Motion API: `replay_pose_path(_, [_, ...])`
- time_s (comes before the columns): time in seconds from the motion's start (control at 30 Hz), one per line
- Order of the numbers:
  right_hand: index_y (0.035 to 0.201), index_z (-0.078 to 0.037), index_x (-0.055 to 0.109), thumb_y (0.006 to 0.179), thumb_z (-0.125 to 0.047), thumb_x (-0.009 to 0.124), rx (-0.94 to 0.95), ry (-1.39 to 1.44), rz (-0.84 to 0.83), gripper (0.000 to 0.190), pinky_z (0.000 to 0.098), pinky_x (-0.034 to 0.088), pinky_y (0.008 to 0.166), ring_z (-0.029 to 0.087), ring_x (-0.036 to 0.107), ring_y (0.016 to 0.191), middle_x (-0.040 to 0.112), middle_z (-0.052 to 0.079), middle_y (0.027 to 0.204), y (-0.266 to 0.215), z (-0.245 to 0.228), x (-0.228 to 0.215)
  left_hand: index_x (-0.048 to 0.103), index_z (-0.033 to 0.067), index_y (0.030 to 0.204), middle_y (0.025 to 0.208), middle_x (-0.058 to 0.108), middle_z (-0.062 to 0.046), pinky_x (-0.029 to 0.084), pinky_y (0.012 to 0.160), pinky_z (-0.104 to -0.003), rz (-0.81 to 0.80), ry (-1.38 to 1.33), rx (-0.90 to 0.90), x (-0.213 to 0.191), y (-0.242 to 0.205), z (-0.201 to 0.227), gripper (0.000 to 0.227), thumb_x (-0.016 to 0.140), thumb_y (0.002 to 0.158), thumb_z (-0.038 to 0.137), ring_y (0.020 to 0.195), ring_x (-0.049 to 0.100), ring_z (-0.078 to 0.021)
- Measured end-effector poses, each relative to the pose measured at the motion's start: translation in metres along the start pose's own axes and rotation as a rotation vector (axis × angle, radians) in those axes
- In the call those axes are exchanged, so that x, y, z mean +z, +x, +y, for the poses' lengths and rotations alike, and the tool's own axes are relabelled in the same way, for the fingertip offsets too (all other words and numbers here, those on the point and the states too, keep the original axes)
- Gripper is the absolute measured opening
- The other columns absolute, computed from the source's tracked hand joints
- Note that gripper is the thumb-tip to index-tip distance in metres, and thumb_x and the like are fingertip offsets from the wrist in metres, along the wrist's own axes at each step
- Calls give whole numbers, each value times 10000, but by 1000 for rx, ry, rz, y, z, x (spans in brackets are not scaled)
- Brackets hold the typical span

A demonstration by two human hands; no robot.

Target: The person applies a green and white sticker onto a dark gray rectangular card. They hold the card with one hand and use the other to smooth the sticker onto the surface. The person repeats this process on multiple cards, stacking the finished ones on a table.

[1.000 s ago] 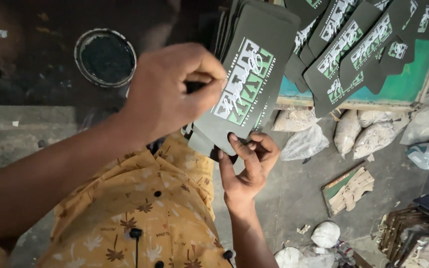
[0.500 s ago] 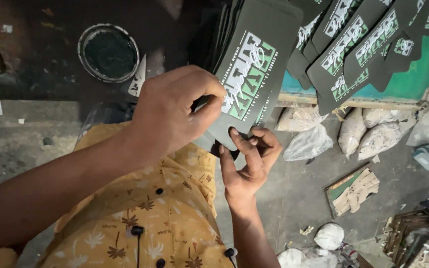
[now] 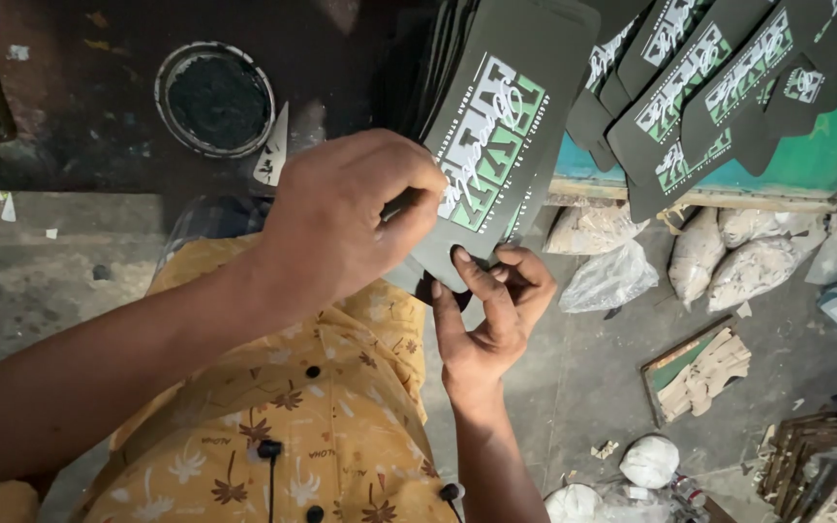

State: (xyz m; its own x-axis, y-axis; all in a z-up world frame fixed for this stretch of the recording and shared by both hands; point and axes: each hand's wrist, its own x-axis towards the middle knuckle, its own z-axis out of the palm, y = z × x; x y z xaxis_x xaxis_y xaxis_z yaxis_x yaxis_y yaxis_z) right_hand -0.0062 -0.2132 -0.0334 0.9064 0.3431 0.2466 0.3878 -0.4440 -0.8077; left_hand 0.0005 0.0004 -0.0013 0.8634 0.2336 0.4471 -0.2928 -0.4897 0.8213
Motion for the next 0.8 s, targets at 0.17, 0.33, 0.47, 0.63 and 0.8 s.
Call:
replay_pose_path(0.17, [1202, -90, 751, 796, 47, 845, 0, -17, 4, 438, 293, 427, 1039, 172, 465, 1138, 429, 54, 1348, 0, 0, 0, 637, 54, 978, 965, 717, -78, 574, 713, -324, 6, 6, -14, 0, 0, 1, 165, 769, 938, -35, 864, 730, -219])
replay_pose_path(0.33, [1197, -80, 754, 790, 50, 851, -16, -34, 7, 438, 291, 427, 1027, 174, 460, 1137, 437, 60, 1341, 1, 0, 0, 638, 62, 972, 949, 716, -70, 562, 697, -331, -4, 32, 11, 1, 0, 0, 175, 777, 927, -34, 841, 723, -223])
replay_pose_path(0.47, [1196, -83, 753, 804, 49, 845, -11, -24, 16, 423, 290, 447, 1040, 174, 467, 1142, 439, 59, 1351, 0, -1, 1, 644, 71, 1006, 986, 716, -69, 571, 734, -329, 23, -18, -16, -1, 1, 3, 178, 771, 937, -32, 890, 732, -230])
replay_pose_path(0.63, [1198, -84, 756, 786, 45, 855, -12, -33, 25, 443, 293, 453, 1016, 180, 469, 1114, 443, 69, 1360, 2, -2, 3, 642, 56, 999, 986, 721, -84, 563, 720, -333, 10, 19, 6, 0, 0, 0, 155, 766, 947, -21, 882, 730, -244])
replay_pose_path(0.8, [1211, -83, 746, 797, 36, 835, -6, -73, -5, 440, 303, 472, 1003, 190, 519, 1113, 470, 89, 1345, 1, -9, -3, 683, 58, 992, 963, 729, -87, 561, 697, -318, -6, -11, -48, -7, -3, 7, 123, 779, 941, -1, 843, 733, -211])
